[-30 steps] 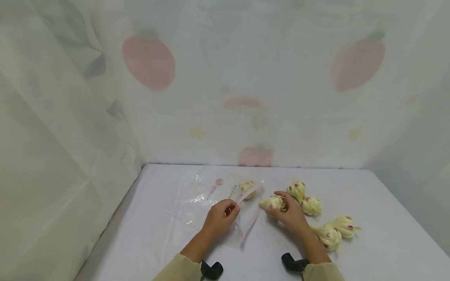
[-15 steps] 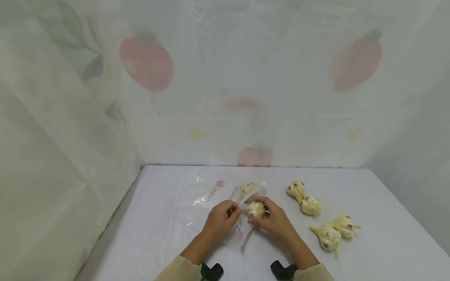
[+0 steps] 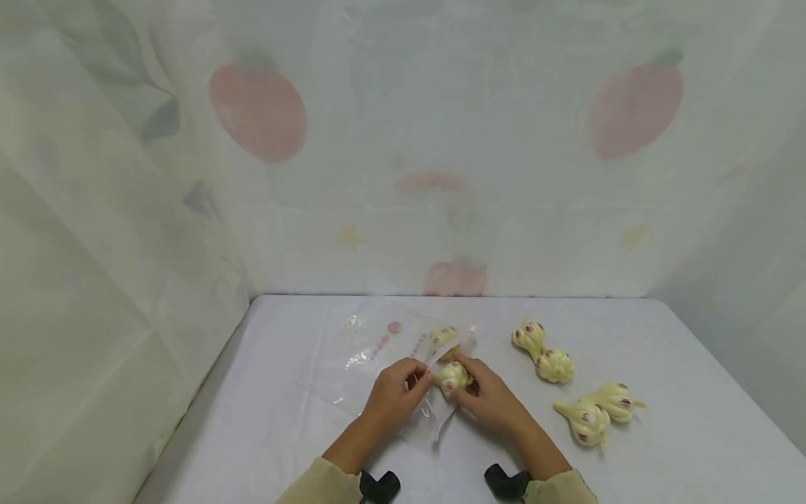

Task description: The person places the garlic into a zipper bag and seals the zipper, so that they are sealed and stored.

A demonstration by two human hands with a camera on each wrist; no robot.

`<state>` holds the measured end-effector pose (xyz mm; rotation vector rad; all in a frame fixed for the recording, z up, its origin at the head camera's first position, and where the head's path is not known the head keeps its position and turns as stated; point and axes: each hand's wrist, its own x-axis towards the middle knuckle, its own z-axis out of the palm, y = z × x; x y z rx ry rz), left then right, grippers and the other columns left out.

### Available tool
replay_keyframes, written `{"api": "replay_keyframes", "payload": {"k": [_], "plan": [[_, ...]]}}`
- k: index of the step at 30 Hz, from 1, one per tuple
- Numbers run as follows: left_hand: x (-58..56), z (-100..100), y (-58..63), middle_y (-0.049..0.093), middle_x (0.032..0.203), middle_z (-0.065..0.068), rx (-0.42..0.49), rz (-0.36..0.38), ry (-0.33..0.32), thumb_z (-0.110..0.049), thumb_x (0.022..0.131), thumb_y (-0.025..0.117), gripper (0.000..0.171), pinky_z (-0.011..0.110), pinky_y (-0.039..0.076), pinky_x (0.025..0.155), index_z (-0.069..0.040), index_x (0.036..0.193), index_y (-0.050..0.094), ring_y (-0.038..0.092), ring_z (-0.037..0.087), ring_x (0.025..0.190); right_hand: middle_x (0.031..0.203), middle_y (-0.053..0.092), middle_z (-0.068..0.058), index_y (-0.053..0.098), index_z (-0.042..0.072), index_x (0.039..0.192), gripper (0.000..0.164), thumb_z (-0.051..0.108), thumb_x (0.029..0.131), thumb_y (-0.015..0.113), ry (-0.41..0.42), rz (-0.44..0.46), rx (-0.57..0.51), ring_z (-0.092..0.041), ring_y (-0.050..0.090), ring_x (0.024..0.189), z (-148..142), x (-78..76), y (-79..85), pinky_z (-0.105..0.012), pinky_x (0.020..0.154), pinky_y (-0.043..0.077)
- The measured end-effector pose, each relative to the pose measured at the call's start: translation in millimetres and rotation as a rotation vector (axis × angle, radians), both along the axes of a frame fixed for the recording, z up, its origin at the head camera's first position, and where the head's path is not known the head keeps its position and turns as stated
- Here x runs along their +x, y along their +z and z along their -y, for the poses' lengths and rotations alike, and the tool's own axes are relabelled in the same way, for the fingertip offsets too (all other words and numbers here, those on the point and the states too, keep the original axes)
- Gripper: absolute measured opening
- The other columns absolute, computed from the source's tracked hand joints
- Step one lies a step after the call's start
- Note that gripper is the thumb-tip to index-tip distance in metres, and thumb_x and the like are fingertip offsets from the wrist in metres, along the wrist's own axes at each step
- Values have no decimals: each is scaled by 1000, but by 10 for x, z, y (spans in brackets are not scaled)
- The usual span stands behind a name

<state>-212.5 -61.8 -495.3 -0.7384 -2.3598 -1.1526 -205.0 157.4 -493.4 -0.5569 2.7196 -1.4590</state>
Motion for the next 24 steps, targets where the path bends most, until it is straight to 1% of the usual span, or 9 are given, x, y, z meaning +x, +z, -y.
{"api": "replay_keyframes", "payload": {"k": [4, 8, 12, 15, 18, 24], "plan": [[-3, 3, -5, 58, 75, -11, -2, 12, -5, -17, 90, 69, 4, 15, 42, 57, -18, 87, 67, 49, -2, 65, 139, 53, -10, 42, 9, 148, 67, 29, 90, 68, -12, 5, -6, -22, 55, 120, 13, 3, 2, -32, 96, 49], [2, -6, 11, 57, 75, -10, -2, 24, -12, -18, 90, 69, 4, 16, 42, 56, -17, 87, 67, 49, 0, 65, 141, 53, -11, 44, 10, 146, 70, 28, 86, 76, -17, 35, -87, -25, 54, 126, 23, -14, -6, -35, 101, 48], [18, -28, 38, 56, 73, -10, 5, 37, -20, -18, 90, 70, 5, 17, 42, 57, -16, 87, 66, 51, 4, 64, 134, 56, -12, 48, 10, 139, 68, 21, 81, 81, -34, 62, -171, -28, 57, 123, 24, -34, -23, -31, 99, 49], [32, -43, 56, 56, 72, -10, 8, 43, -22, -17, 89, 71, 6, 17, 42, 56, -16, 86, 66, 51, 4, 64, 129, 60, -9, 53, 11, 133, 61, 21, 80, 82, -75, 54, -172, -27, 60, 119, 30, -39, -27, -28, 96, 51], [41, -55, 58, 56, 72, -11, 17, 45, -22, -18, 89, 72, 7, 17, 41, 56, -16, 85, 66, 50, 3, 64, 125, 63, -6, 57, 13, 130, 56, 23, 80, 82, -111, 35, -148, -24, 62, 116, 41, -36, -27, -27, 94, 52], [50, -68, 42, 56, 71, -10, 27, 46, -38, -18, 89, 71, 8, 17, 41, 56, -17, 83, 66, 48, 1, 63, 124, 64, -3, 59, 13, 130, 53, 20, 82, 80, -138, 17, -151, -19, 65, 108, 55, -21, -30, -28, 90, 54]]}}
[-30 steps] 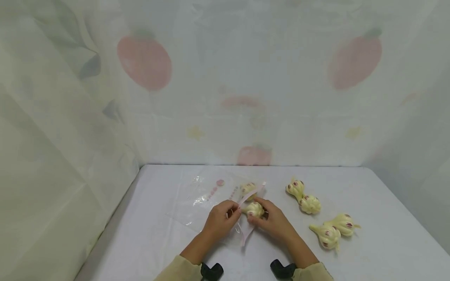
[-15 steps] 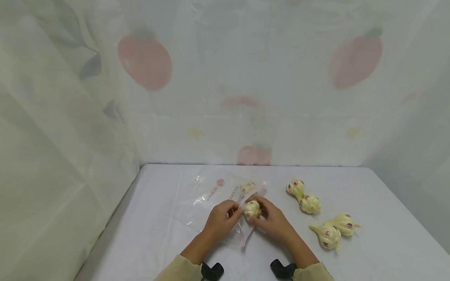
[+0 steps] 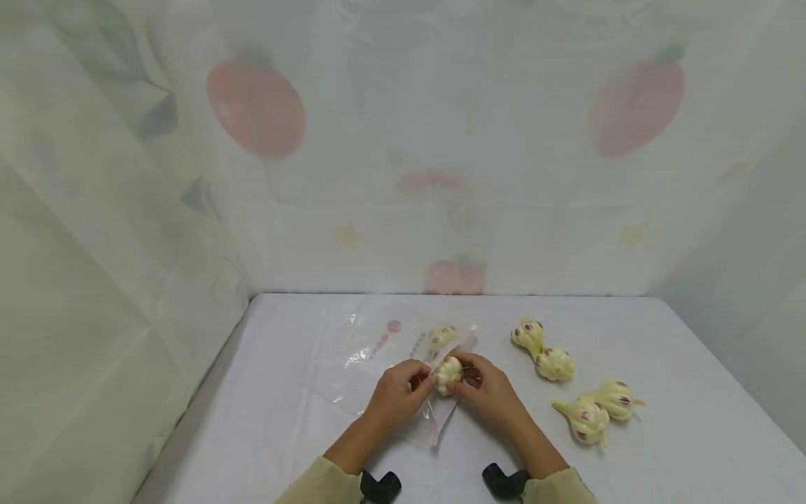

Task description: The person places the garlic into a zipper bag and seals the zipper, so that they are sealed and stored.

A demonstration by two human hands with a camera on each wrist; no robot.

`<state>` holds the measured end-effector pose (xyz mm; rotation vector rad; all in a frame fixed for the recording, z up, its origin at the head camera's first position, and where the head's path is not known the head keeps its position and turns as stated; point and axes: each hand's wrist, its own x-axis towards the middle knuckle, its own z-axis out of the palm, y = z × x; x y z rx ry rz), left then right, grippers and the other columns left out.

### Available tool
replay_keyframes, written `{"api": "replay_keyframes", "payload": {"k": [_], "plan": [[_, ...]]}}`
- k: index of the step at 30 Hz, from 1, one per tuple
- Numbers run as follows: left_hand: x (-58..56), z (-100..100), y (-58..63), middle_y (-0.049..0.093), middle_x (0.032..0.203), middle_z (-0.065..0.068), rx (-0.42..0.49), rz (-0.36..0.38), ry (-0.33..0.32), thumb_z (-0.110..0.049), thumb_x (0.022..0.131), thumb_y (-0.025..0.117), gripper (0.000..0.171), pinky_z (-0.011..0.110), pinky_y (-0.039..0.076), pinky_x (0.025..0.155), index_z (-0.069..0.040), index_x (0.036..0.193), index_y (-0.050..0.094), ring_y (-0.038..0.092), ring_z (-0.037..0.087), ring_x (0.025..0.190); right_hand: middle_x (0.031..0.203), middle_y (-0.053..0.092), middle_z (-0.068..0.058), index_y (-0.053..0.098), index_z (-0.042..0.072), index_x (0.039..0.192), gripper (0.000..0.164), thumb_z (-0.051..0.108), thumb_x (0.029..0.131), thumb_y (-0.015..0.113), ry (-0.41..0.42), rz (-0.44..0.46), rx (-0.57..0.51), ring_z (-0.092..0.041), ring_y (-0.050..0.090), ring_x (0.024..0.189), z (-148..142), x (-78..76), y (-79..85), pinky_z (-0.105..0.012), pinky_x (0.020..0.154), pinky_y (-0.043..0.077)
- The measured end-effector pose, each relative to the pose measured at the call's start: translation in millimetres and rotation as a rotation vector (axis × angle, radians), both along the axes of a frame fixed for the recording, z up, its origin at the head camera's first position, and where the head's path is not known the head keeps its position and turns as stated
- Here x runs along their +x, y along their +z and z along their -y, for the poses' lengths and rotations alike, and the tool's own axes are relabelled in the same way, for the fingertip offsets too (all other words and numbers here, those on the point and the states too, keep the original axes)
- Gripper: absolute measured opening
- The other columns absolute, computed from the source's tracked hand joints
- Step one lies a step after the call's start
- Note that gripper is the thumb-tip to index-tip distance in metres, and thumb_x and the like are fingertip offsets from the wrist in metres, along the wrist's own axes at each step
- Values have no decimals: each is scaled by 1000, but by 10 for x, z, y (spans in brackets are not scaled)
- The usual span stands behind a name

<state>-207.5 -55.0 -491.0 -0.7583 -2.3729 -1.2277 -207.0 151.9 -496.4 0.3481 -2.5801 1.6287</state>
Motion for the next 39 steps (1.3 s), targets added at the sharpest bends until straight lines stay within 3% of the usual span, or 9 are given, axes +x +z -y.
{"api": "replay_keyframes", "payload": {"k": [7, 13, 17, 21, 28, 35, 39], "plan": [[-1, -9, 1, 55, 71, -10, -17, -33, -23, -17, 88, 71, 6, 15, 40, 56, -16, 84, 67, 47, -1, 63, 111, 63, -1, 64, 14, 126, 49, 15, 80, 82, -58, -64, 10, -19, 67, 99, -8, 3, -1, -27, 85, 55], [-13, -7, -25, 55, 70, -11, -14, -23, -33, -20, 90, 70, 7, 15, 40, 55, -19, 84, 66, 46, -2, 63, 95, 65, 2, 70, 14, 108, 34, 11, 77, 83, -133, -107, -4, -12, 64, 86, -8, 5, 11, -22, 74, 55], [-18, -5, -38, 55, 70, -11, -21, -16, -24, -20, 90, 70, 7, 15, 39, 55, -19, 84, 66, 46, -2, 63, 80, 64, 5, 70, 14, 94, 21, 10, 77, 83, -137, -126, 3, -6, 59, 72, 10, -4, 14, -21, 63, 51], [-17, -9, -33, 55, 70, -10, -25, -30, -17, -18, 89, 71, 7, 15, 40, 56, -17, 84, 67, 47, -1, 63, 76, 63, 4, 70, 13, 92, 19, 10, 78, 82, -112, -116, -14, -4, 57, 67, 29, -4, 8, -20, 60, 49], [-8, -22, -13, 56, 72, -9, -28, -38, -23, -16, 88, 71, 6, 14, 41, 58, -16, 85, 67, 49, 1, 64, 80, 67, 2, 70, 12, 99, 21, 12, 80, 80, -66, -75, -33, -5, 61, 72, 29, -7, -9, -21, 64, 52], [11, -33, 18, 56, 73, -10, -35, -40, -32, -18, 89, 71, 8, 15, 41, 58, -17, 84, 65, 49, 0, 65, 107, 69, -4, 64, 13, 123, 38, 11, 86, 74, 90, -42, -8, -20, 68, 96, 20, -10, -46, -24, 79, 55], [18, -41, 4, 57, 75, -10, -38, -46, -34, -17, 89, 71, 8, 15, 43, 58, -18, 84, 65, 49, -1, 65, 118, 65, -4, 62, 16, 124, 36, 14, 89, 71, 178, -39, 48, -25, 65, 106, 23, 3, -40, -27, 85, 54]]}}
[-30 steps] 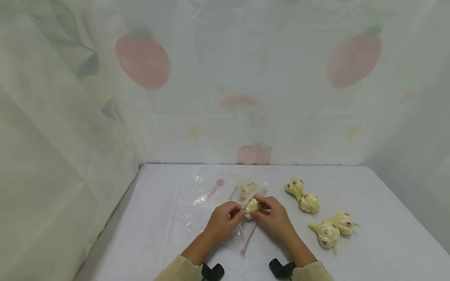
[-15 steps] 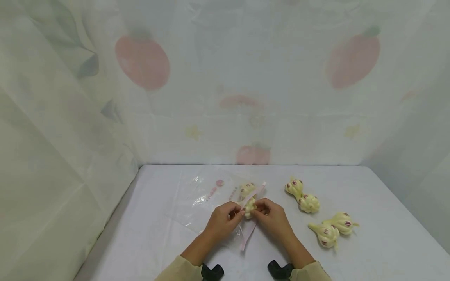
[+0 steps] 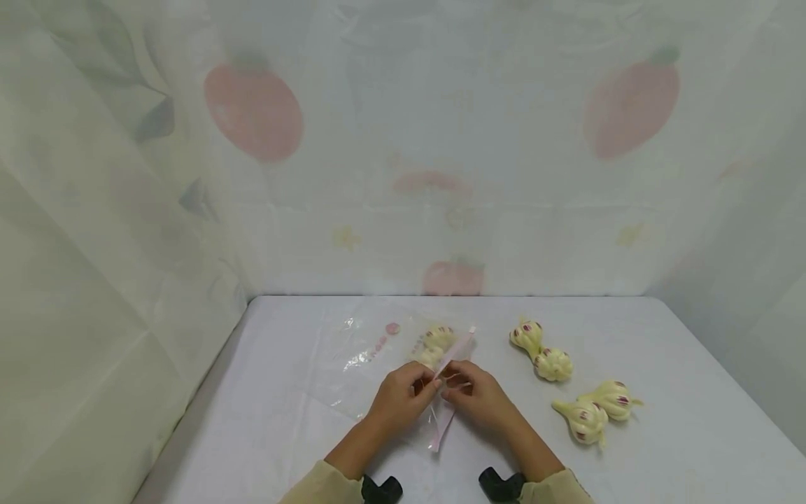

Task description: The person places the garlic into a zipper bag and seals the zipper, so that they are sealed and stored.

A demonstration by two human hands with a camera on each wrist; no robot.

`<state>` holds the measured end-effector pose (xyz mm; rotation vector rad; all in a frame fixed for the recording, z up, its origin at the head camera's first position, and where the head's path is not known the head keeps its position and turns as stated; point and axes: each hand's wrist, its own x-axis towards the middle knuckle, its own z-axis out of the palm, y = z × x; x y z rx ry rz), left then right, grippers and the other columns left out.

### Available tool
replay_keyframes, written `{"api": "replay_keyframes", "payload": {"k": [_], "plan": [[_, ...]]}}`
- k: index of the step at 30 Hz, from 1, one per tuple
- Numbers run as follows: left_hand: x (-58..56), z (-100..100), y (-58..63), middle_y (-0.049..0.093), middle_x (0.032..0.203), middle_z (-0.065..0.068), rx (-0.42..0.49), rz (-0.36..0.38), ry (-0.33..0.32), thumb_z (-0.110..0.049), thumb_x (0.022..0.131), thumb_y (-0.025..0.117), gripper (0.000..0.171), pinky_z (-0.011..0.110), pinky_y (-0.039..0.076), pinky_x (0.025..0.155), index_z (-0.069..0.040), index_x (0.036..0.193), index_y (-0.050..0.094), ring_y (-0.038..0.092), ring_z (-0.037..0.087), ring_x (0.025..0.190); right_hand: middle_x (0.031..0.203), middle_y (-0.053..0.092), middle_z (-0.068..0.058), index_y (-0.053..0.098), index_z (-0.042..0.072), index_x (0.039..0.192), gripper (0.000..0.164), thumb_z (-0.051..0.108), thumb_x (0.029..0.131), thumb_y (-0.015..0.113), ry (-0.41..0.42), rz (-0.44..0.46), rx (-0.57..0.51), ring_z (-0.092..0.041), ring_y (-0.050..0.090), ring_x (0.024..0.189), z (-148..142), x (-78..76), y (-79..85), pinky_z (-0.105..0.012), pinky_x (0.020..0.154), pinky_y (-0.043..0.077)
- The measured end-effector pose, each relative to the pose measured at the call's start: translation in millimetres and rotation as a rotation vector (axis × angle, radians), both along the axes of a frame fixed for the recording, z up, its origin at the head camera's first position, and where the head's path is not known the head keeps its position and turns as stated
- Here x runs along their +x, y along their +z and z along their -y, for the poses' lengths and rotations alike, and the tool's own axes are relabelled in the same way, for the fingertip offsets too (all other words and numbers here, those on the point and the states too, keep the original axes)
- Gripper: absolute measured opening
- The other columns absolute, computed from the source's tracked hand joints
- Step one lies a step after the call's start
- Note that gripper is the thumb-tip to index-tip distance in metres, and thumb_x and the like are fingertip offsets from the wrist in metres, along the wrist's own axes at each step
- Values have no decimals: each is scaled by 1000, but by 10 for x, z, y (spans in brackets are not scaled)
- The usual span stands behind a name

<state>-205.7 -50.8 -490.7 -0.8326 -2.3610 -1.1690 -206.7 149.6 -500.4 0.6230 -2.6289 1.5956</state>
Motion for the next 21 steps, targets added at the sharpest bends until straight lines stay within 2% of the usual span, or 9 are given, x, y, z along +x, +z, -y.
{"api": "replay_keyframes", "payload": {"k": [4, 9, 15, 21], "plan": [[8, -14, -12, 57, 75, -10, 10, -8, -14, -15, 88, 71, 6, 14, 43, 58, -17, 85, 66, 49, 0, 66, 120, 66, -1, 61, 20, 122, 30, 19, 92, 68, 51, -5, 58, -22, 65, 108, 4, 9, 15, -30, 86, 53], [9, -29, -10, 55, 74, -10, 23, -30, -23, -15, 88, 71, 8, 14, 41, 57, -17, 84, 65, 48, 1, 65, 119, 67, 0, 60, 23, 124, 30, 20, 94, 65, 69, 13, 112, -20, 63, 109, 2, 17, 28, -36, 90, 52], [4, -35, -18, 54, 73, -10, 26, -42, -20, -15, 87, 72, 9, 13, 40, 57, -17, 83, 65, 49, 3, 64, 121, 66, 0, 57, 25, 126, 33, 20, 94, 65, 94, 30, 127, -23, 61, 114, -4, 15, 10, -45, 95, 49], [2, -42, -23, 55, 74, -8, 24, -68, -24, -13, 87, 72, 8, 13, 41, 58, -16, 84, 65, 51, 7, 64, 125, 63, 3, 56, 24, 123, 33, 16, 93, 65, 143, 2, 126, -20, 57, 121, 1, 21, -4, -45, 101, 46]]}}
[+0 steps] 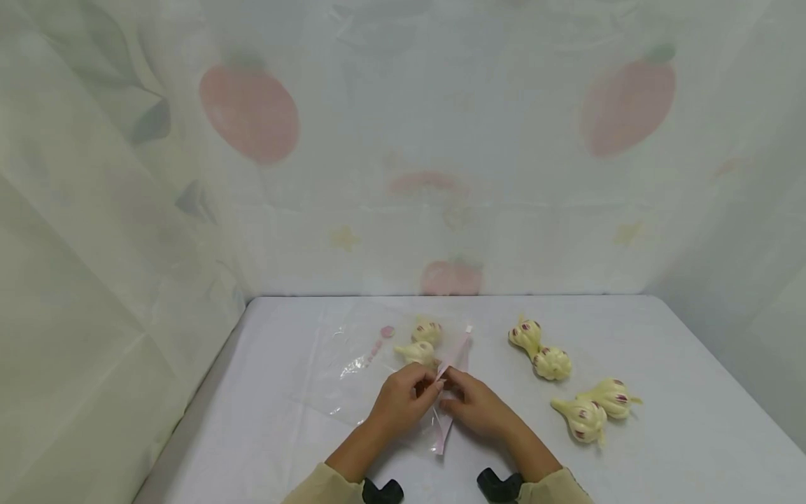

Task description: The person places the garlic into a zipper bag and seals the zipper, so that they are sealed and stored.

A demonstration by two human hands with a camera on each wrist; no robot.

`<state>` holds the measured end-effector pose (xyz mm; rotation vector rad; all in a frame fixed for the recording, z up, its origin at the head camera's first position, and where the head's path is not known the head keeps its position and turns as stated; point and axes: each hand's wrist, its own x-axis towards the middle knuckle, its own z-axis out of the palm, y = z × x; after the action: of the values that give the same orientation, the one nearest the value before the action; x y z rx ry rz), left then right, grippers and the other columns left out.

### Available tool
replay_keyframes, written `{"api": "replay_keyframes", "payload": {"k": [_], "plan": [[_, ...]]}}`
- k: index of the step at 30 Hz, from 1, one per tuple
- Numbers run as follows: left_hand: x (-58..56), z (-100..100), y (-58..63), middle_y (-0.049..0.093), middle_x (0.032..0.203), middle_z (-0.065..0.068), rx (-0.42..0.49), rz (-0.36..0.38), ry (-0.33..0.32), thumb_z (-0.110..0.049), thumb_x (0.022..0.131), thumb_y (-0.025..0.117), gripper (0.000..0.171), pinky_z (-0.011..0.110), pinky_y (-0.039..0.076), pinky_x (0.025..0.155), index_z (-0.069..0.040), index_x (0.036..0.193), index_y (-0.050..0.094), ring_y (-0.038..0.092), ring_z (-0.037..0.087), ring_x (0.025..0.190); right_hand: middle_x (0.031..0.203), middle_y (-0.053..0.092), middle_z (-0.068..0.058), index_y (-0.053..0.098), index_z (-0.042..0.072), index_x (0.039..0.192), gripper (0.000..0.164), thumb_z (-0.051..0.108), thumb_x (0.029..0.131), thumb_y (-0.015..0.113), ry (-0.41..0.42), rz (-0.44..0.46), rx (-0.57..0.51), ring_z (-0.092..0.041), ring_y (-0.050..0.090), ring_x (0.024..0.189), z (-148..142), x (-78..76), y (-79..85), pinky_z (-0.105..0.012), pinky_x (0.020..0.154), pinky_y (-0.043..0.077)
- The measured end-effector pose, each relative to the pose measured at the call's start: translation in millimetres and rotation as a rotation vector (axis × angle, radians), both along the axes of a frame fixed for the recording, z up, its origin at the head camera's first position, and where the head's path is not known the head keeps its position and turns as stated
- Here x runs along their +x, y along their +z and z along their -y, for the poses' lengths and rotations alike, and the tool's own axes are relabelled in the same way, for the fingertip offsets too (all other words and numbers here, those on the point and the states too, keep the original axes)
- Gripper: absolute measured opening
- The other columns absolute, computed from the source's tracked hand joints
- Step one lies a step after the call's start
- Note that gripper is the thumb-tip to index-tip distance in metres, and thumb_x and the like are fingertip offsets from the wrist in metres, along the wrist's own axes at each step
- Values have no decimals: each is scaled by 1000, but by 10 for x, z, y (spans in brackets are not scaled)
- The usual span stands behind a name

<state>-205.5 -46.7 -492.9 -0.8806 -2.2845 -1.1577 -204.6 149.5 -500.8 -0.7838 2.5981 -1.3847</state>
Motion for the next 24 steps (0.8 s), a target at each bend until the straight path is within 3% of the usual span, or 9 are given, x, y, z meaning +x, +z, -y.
{"api": "replay_keyframes", "payload": {"k": [7, 15, 18, 24], "plan": [[-2, 3, -7, 55, 74, -9, 4, 0, -1, -13, 86, 73, 8, 14, 42, 58, -15, 84, 65, 50, 3, 65, 128, 63, 7, 56, 28, 128, 39, 17, 92, 66, 19, 3, -18, -15, 56, 123, -4, 2, 21, -43, 104, 45], [-14, 34, -32, 54, 73, -9, 1, 4, 5, -13, 87, 72, 9, 14, 42, 58, -16, 83, 65, 50, 5, 64, 116, 69, 5, 62, 22, 125, 32, 20, 93, 66, -26, -39, 48, -16, 65, 105, -20, 12, 90, -36, 90, 53], [-18, 35, -39, 53, 72, -10, 0, 7, 9, -13, 87, 72, 10, 14, 41, 57, -17, 82, 64, 50, 5, 63, 113, 70, 4, 64, 17, 123, 31, 21, 93, 67, -110, -74, 56, -17, 66, 102, -44, 12, 141, -33, 86, 53], [-21, 26, -31, 50, 70, -12, 4, 57, 24, -15, 87, 73, 11, 15, 40, 56, -19, 82, 64, 47, 2, 63, 103, 72, 6, 70, 15, 113, 23, 17, 91, 70, -391, -234, -25, -17, 65, 101, -202, -21, 262, -39, 82, 53]]}}
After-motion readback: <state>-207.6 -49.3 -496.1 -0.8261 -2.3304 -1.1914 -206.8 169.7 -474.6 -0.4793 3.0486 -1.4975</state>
